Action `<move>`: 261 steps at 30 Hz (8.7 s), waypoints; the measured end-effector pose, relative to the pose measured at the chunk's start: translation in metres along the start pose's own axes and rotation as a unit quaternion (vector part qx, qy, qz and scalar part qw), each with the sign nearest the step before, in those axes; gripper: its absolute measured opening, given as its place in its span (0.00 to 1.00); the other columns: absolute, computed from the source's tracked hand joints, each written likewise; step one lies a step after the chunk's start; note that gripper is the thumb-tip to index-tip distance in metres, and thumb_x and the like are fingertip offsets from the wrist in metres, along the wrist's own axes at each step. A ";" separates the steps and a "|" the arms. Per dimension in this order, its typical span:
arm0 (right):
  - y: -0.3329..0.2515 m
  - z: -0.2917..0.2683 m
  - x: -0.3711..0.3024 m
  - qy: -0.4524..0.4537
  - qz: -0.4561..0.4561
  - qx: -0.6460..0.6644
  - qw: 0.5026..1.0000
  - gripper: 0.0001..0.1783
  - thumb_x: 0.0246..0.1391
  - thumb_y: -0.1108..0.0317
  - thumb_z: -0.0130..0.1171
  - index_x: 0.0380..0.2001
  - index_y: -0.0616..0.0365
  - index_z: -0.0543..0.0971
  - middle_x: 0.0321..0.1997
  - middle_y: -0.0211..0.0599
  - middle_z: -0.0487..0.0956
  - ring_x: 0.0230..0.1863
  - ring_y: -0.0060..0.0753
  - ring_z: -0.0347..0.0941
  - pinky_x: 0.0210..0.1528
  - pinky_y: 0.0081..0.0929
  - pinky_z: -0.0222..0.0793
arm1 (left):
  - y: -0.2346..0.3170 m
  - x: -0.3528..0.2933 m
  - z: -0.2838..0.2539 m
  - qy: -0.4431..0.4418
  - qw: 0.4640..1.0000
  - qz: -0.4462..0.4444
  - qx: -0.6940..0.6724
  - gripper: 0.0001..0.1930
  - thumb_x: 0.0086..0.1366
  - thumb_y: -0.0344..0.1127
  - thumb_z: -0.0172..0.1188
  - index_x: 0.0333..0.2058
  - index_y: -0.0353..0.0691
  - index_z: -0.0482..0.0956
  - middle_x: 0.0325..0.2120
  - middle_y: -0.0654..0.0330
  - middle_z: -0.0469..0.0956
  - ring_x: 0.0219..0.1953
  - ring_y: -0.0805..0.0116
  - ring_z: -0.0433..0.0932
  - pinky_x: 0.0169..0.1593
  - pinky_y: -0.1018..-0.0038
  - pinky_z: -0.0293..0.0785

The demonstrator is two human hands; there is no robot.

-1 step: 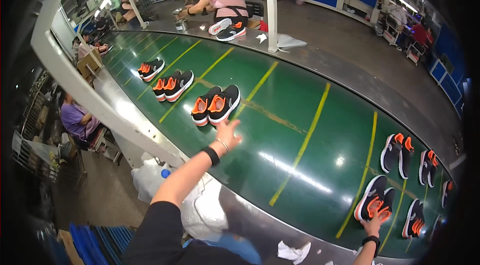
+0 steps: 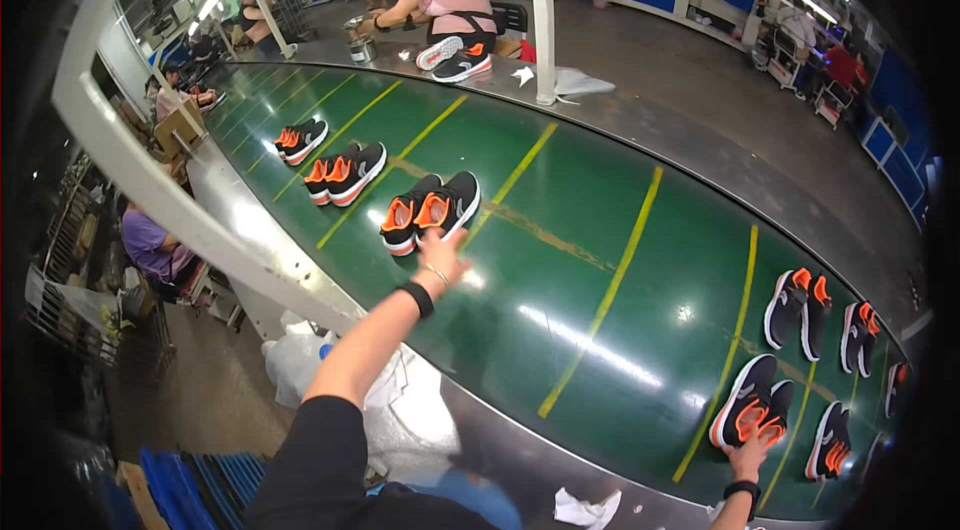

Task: Inspecting and cleaning finished shoes on a conveyor belt in a factory setting.

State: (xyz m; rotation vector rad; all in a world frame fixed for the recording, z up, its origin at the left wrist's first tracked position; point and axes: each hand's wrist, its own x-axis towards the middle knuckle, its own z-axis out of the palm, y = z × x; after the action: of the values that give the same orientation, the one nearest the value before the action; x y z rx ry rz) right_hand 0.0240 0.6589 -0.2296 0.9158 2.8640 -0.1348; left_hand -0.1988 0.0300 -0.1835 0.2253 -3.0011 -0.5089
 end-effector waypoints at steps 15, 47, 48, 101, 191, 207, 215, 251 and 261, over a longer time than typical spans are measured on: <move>-0.279 -0.234 -0.159 -0.009 -0.508 0.741 0.440 0.13 0.46 0.59 0.59 0.38 0.35 0.75 0.32 0.23 0.73 0.35 0.23 0.62 0.37 0.22 0.53 | -0.029 0.076 -0.004 -0.206 0.951 -0.106 0.204 0.28 0.42 0.56 0.62 0.38 0.41 0.77 0.41 0.49 0.74 0.48 0.54 0.69 0.56 0.48 0.48; -0.223 0.093 -0.365 -0.231 -0.070 0.510 0.825 0.47 0.39 0.58 0.66 0.56 0.69 0.53 0.45 0.48 0.68 0.42 0.35 0.68 0.44 0.24 0.66 | -0.018 -0.335 -0.033 -0.096 0.969 0.060 -0.222 0.28 0.45 0.27 0.58 0.48 0.30 0.62 0.38 0.48 0.67 0.41 0.56 0.67 0.44 0.68 0.66; -0.232 0.108 -0.367 -0.204 -0.054 0.518 0.829 0.50 0.37 0.56 0.67 0.56 0.69 0.51 0.46 0.50 0.67 0.44 0.37 0.68 0.45 0.25 0.65 | -0.031 -0.326 -0.018 -0.096 0.968 0.062 -0.221 0.28 0.45 0.27 0.58 0.48 0.30 0.62 0.38 0.48 0.67 0.41 0.56 0.67 0.44 0.68 0.66; -0.234 0.082 -0.370 -0.231 -0.087 0.737 0.629 0.20 0.53 0.72 0.47 0.51 0.62 0.66 0.47 0.35 0.71 0.46 0.27 0.67 0.50 0.23 0.62 | -0.122 -0.263 0.004 -0.466 0.689 -0.079 -0.550 0.14 0.57 0.26 0.53 0.43 0.37 0.71 0.37 0.62 0.75 0.37 0.74 0.73 0.40 0.79 0.71; -0.201 -0.014 -0.376 -0.046 -0.019 0.901 0.430 0.05 0.50 0.77 0.52 0.32 0.58 0.75 0.54 0.40 0.66 0.44 0.22 0.68 0.46 0.20 0.64 | 0.104 -0.321 -0.021 -0.539 0.706 0.297 -0.350 0.08 0.59 0.30 0.51 0.36 0.34 0.71 0.26 0.62 0.75 0.29 0.69 0.73 0.34 0.78 0.67; 0.063 -0.010 -0.307 0.184 0.200 0.725 0.633 0.09 0.51 0.73 0.51 0.36 0.63 0.74 0.26 0.36 0.75 0.22 0.27 0.71 0.23 0.22 0.69 | 0.166 -0.381 0.004 -0.714 0.611 0.129 -0.317 0.10 0.62 0.35 0.49 0.35 0.34 0.72 0.30 0.64 0.73 0.32 0.78 0.73 0.38 0.82 0.70; 0.176 0.027 -0.205 0.066 0.128 0.044 0.989 0.08 0.44 0.74 0.50 0.25 0.64 0.78 0.33 0.47 0.75 0.34 0.47 0.74 0.36 0.36 0.71 | 0.064 -0.355 -0.016 -0.516 0.808 0.040 -0.281 0.06 0.60 0.29 0.50 0.34 0.32 0.71 0.28 0.61 0.73 0.29 0.75 0.74 0.37 0.80 0.73; -0.200 0.029 -0.346 -0.105 -0.119 0.620 0.769 0.06 0.48 0.77 0.53 0.32 0.63 0.75 0.30 0.31 0.73 0.31 0.19 0.68 0.35 0.15 0.63 | 0.034 -0.392 0.018 -0.183 0.966 0.094 -0.156 0.18 0.53 0.45 0.58 0.24 0.32 0.71 0.20 0.49 0.75 0.25 0.53 0.73 0.41 0.65 0.62; -0.212 0.043 -0.337 -0.064 -0.123 0.622 0.771 0.06 0.46 0.78 0.54 0.31 0.64 0.74 0.31 0.35 0.73 0.32 0.25 0.69 0.36 0.18 0.64 | 0.028 -0.391 0.035 -0.241 0.946 0.082 -0.201 0.20 0.54 0.46 0.58 0.23 0.31 0.71 0.18 0.49 0.74 0.25 0.51 0.74 0.36 0.63 0.67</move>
State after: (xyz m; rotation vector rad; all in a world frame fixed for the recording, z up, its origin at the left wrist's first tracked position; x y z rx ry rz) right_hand 0.1765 0.2890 -0.2114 0.5152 2.4467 -2.1644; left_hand 0.1789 0.1296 -0.2314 -0.2110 -3.2155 -1.3021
